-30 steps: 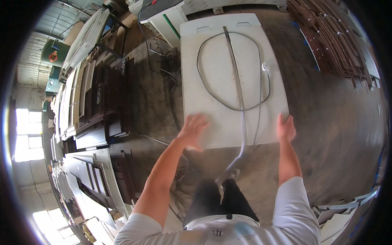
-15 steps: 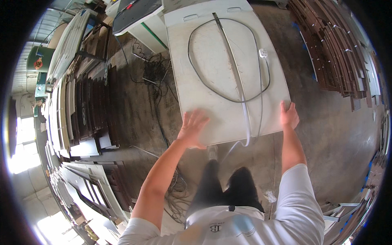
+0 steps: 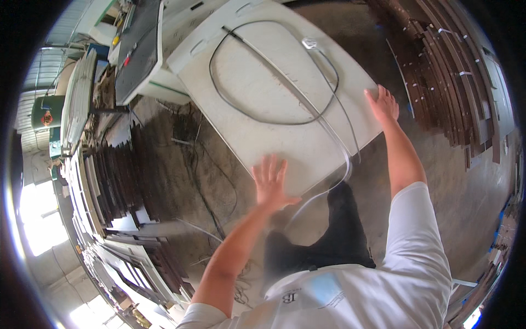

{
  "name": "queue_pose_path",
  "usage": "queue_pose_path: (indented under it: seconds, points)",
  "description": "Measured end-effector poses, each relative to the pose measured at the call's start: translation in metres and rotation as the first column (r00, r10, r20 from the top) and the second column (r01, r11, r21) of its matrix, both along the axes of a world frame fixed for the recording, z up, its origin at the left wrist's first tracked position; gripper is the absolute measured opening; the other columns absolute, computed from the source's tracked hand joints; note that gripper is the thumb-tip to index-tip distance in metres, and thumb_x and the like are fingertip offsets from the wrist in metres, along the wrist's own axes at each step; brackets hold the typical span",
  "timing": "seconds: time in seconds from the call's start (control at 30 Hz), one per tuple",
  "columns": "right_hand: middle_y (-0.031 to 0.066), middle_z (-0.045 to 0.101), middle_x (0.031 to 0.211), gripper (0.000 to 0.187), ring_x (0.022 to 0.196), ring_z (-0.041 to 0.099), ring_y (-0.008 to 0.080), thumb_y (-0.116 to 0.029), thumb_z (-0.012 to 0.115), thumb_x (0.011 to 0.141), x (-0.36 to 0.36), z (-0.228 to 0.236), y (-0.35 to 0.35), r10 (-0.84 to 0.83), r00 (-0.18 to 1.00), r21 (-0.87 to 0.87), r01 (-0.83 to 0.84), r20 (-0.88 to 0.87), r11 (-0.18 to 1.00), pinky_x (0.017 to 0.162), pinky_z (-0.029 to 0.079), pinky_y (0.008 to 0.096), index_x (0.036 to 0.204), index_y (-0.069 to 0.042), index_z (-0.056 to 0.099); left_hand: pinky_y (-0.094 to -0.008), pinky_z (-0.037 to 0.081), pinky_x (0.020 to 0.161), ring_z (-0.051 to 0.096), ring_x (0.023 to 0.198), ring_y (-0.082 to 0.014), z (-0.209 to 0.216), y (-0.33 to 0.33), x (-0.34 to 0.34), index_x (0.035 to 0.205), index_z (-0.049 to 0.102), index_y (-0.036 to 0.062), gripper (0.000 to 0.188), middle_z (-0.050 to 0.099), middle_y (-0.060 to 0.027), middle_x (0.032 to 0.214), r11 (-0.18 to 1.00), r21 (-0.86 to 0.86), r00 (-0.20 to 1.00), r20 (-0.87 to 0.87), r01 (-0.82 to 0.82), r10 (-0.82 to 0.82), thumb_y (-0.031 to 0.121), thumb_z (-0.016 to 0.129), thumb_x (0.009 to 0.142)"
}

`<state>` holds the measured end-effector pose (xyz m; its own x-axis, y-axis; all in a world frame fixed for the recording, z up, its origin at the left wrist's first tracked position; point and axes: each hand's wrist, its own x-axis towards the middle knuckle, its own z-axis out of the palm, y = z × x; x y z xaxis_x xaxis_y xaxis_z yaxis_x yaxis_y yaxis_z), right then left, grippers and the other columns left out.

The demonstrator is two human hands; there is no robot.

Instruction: The person handles wood panels by moving them from a stack onto a blue plastic crate, then picks up an electrical cord and wipes the surface of a white appliance.

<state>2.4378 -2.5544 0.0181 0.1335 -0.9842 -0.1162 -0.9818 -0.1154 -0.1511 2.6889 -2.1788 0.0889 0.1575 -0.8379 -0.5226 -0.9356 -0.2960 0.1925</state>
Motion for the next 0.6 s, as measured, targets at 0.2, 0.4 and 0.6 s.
queue_pose_path:
  seconds: [0.2, 0.4, 0.6]
  points:
    - [0.0128, 0.041, 0.150, 0.080, 0.138, 0.038, 0.0297, -0.055, 0.061, 0.087, -0.001, 0.004, -0.036, 0.040, 0.981, -0.295, 0.018, 0.189, 0.955, 0.116, 0.025, 0.0523, 0.146, -0.007, 0.037, -0.0658, -0.006, 0.115, -0.005, 0.151, -0.0375, -0.008, -0.141, -0.078, 0.157, 0.012, 0.0131, 0.125, 0.001, -0.0165, 0.164, 0.985, -0.060, 0.986, 0.034, -0.159, 0.161, 0.073, 0.071, 0.065]
    - [0.0184, 0.030, 0.156, 0.080, 0.146, 0.026, 0.0319, -0.056, 0.051, 0.092, 0.038, 0.054, 0.040, 0.285, 0.902, 0.087, -0.328, 0.326, 0.941, 0.121, 0.018, 0.0432, 0.146, 0.000, 0.036, -0.0590, 0.002, 0.118, 0.001, 0.151, -0.0345, -0.043, -0.246, -0.096, 0.157, 0.017, 0.0128, 0.082, 0.007, -0.0127, 0.164, 0.978, -0.207, 0.995, 0.087, -0.033, 0.052, 0.051, 0.051, 0.092]
    - [0.0193, 0.019, 0.160, 0.091, 0.150, 0.012, 0.0286, -0.065, 0.042, 0.092, 0.043, 0.041, -0.027, 0.344, 0.924, 0.088, -0.362, 0.167, 0.928, 0.123, 0.012, 0.0407, 0.149, 0.004, 0.029, -0.0437, 0.015, 0.119, 0.013, 0.151, -0.0255, -0.040, -0.356, -0.073, 0.155, 0.023, 0.0128, 0.064, 0.013, -0.0073, 0.164, 0.933, -0.302, 0.979, 0.028, 0.199, -0.200, 0.037, 0.038, 0.098]
